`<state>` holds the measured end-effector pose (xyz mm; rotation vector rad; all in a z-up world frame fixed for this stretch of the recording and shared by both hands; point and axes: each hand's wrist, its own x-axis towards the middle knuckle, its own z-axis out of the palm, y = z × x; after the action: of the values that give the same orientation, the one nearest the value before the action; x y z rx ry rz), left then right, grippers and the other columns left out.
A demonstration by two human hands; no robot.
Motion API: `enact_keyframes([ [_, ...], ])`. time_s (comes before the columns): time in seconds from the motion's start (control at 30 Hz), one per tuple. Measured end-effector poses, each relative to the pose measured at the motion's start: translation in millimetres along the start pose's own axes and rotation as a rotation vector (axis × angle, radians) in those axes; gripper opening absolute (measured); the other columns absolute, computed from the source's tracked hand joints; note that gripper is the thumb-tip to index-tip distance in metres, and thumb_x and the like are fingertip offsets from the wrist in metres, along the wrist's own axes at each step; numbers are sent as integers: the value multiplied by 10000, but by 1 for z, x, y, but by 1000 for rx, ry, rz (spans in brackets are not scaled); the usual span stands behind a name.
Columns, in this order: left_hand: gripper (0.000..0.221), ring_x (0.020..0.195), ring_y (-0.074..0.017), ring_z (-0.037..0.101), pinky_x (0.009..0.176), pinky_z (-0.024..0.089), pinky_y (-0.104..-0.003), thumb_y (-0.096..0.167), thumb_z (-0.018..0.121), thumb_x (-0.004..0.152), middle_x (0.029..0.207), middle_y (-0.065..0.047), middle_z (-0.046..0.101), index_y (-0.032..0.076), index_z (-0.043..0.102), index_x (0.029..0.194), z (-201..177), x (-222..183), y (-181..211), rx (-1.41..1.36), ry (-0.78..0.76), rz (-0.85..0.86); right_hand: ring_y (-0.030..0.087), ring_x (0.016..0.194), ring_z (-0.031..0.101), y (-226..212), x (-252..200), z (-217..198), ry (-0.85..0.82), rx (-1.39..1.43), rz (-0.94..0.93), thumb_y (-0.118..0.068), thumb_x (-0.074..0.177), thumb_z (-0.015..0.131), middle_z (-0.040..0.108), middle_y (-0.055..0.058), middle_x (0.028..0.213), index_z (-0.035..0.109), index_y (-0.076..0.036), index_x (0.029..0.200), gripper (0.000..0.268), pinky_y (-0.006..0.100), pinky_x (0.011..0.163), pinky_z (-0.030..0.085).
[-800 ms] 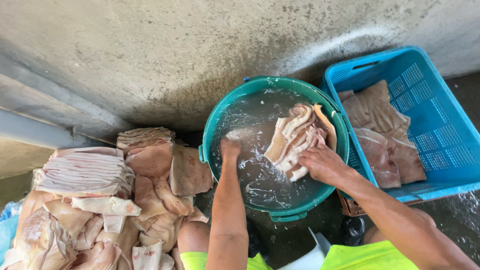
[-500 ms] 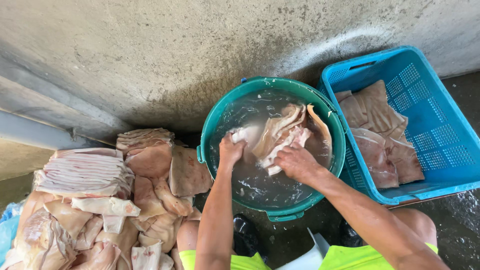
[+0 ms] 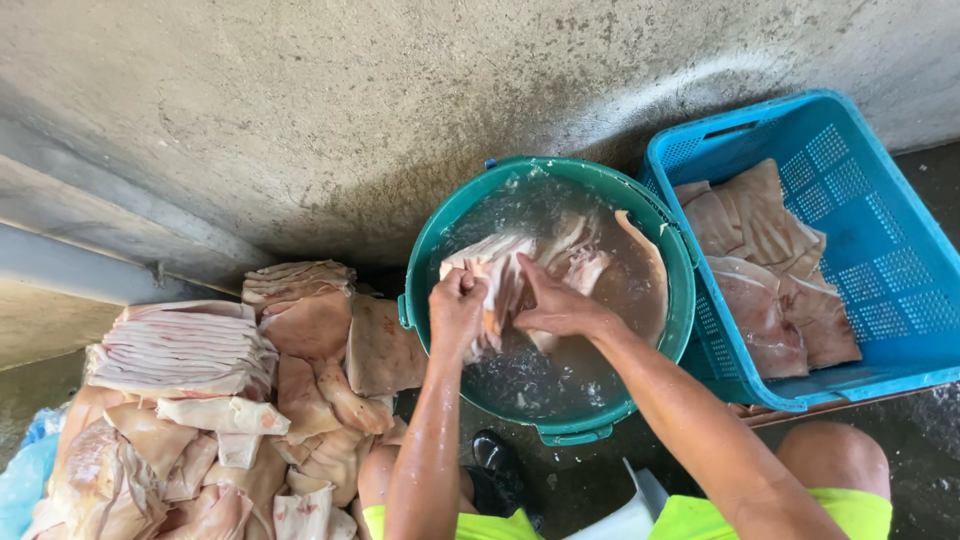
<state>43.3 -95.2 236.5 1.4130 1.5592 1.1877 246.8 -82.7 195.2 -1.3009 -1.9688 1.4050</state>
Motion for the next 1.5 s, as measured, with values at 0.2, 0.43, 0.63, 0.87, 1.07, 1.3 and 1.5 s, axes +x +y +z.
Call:
enact_keyframes([
  [0.2, 140, 832, -185, 628, 747, 538, -309, 105, 702, 919, 873, -86, 650, 8, 624, 983, 48, 4, 27, -127, -158, 93, 409, 1493, 447, -12, -6, 64, 218, -552, -163, -447, 926, 732, 459, 180, 1550, 283, -157, 1531, 807, 504, 1231, 356],
  [0.43, 1013, 1369, -468, 420, 1102, 345, -484, 688, 695, 917, 1495, -296, 467, -72, 344, 1487, -1, 68, -99, 524, -57, -95, 448, 1386, 429, -48, -5, 50, 18, -560, 216, -342, 833, 726, 406, 311, 1479, 76, 1, 1610, 1070, 525, 1167, 326],
  [0.63, 813, 1248, -466, 544, 1022, 430, -509, 586, 707, 887, 1325, -296, 578, -65, 499, 1327, 21, 73, -199, 516, -351, -662, 432, 1404, 420, -56, -4, 45, -73, -602, 279, -303, 877, 669, 375, 301, 1526, 186, -24, 1570, 890, 624, 1162, 262],
  [0.87, 600, 1106, -465, 690, 928, 529, -538, 467, 722, 852, 1126, -296, 706, -57, 679, 1141, 35, 51, -134, 513, -534, -755, 401, 1377, 504, -34, -3, 43, 23, -555, 292, -385, 921, 599, 474, 265, 1486, 208, -25, 1591, 854, 556, 1164, 355],
  [1.07, 600, 1104, -390, 718, 1002, 508, -493, 493, 731, 806, 1076, -265, 760, -55, 786, 1042, 3, 21, -95, 282, -414, -551, 390, 1448, 386, 18, 41, 13, 160, -109, 265, -433, 942, 614, 292, 301, 1597, 185, 23, 1572, 887, 469, 1211, 301],
  [1.3, 975, 1314, -373, 542, 1096, 429, -502, 797, 301, 936, 1486, -223, 539, 29, 499, 1503, 53, 51, -139, -194, -234, -960, 319, 1309, 607, 15, 25, 16, 248, -262, 366, -459, 931, 499, 572, 221, 1451, 516, -31, 1446, 669, 441, 1112, 475],
  [1.5, 936, 1393, -345, 479, 1140, 381, -473, 753, 221, 942, 1558, -172, 460, 68, 365, 1563, 45, 57, -180, -231, -124, -927, 395, 1335, 555, 1, 50, 5, 163, -315, 461, -612, 1027, 462, 585, 302, 1380, 584, 92, 1316, 771, 483, 1152, 419],
])
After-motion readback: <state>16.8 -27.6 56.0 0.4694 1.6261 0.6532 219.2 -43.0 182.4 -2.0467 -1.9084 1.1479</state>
